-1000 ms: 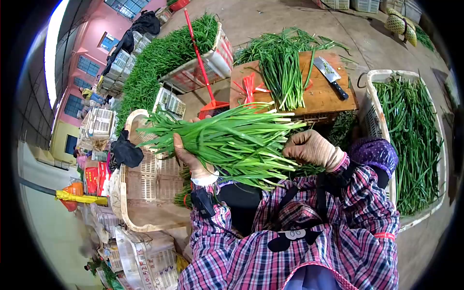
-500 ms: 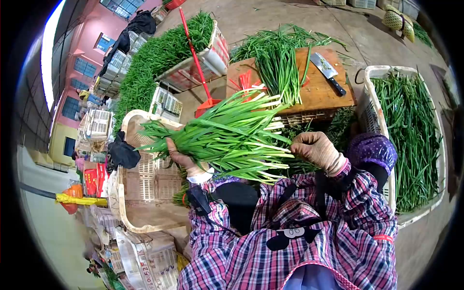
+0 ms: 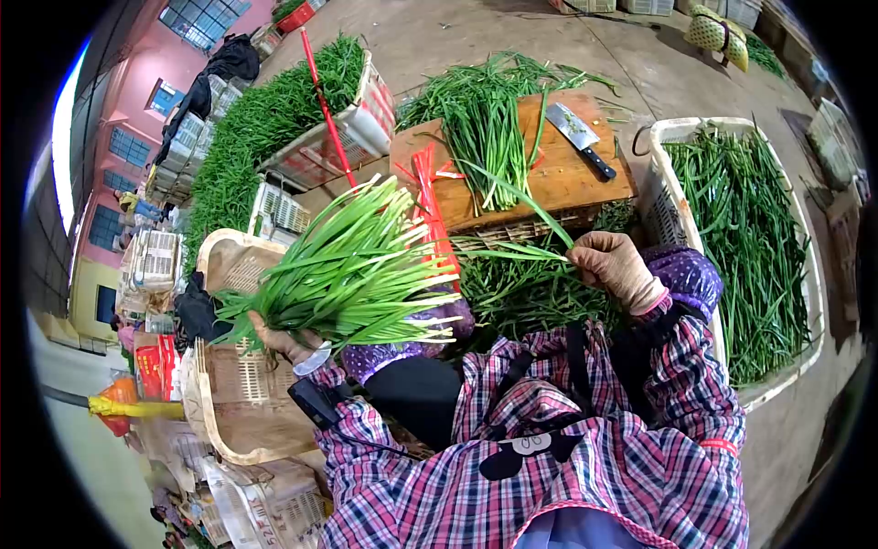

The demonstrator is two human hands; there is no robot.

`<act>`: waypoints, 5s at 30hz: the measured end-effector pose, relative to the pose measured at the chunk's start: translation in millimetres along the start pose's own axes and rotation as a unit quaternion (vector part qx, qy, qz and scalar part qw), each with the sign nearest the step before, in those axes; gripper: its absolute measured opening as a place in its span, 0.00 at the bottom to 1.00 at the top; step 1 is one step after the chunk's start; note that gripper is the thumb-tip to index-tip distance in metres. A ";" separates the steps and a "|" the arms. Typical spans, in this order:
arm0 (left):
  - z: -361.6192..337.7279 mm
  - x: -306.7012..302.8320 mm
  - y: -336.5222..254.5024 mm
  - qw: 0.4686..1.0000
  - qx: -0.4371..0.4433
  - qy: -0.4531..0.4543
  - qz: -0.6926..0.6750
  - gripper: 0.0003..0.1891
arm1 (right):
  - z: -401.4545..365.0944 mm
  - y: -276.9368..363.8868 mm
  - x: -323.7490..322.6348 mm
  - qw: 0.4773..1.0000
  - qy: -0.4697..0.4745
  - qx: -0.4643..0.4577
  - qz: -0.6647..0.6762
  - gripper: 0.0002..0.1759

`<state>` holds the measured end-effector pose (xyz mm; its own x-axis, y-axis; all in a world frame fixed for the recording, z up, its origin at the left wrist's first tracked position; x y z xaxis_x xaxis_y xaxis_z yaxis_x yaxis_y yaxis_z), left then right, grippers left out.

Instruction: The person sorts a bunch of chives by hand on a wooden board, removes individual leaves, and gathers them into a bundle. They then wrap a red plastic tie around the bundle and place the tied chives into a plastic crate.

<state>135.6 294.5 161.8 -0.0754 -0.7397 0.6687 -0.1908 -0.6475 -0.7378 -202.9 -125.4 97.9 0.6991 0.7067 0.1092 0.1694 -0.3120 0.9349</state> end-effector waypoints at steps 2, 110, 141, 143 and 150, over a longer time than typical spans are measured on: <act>2.0 -7.6 -8.1 0.999 0.026 -0.023 -0.007 0.35 | -2.4 4.7 -4.5 0.995 0.003 -0.027 -0.097 0.07; -55.2 102.4 53.3 0.991 0.003 -0.131 0.004 0.24 | -72.2 76.4 163.5 0.785 0.108 -0.422 -0.440 0.15; -43.0 93.5 61.6 0.995 0.025 -0.068 -0.069 0.24 | -118.4 73.5 161.1 0.750 0.263 -0.501 -0.342 0.07; -44.1 101.4 56.7 0.996 0.033 -0.027 -0.078 0.24 | -120.7 60.0 155.2 0.749 0.301 -0.471 -0.356 0.06; -22.0 64.8 43.8 0.994 -0.011 -0.075 -0.074 0.25 | -104.4 13.8 88.0 0.649 0.368 -0.340 -0.572 0.11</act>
<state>100.8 222.2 174.9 0.1021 -0.6573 0.7467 -0.2114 -0.7478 -0.6293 -211.5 -1.2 155.6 -0.1768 0.4187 -0.8908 -0.2357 0.8607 0.4513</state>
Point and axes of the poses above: each hand's wrist, its own z-axis towards the middle knuckle, its own x-axis out of the palm, y = z × x, the point moved 10 cm from there along z, towards the middle knuckle, and after that the axes turned 12 degrees about -y, right-handed, at the moved point
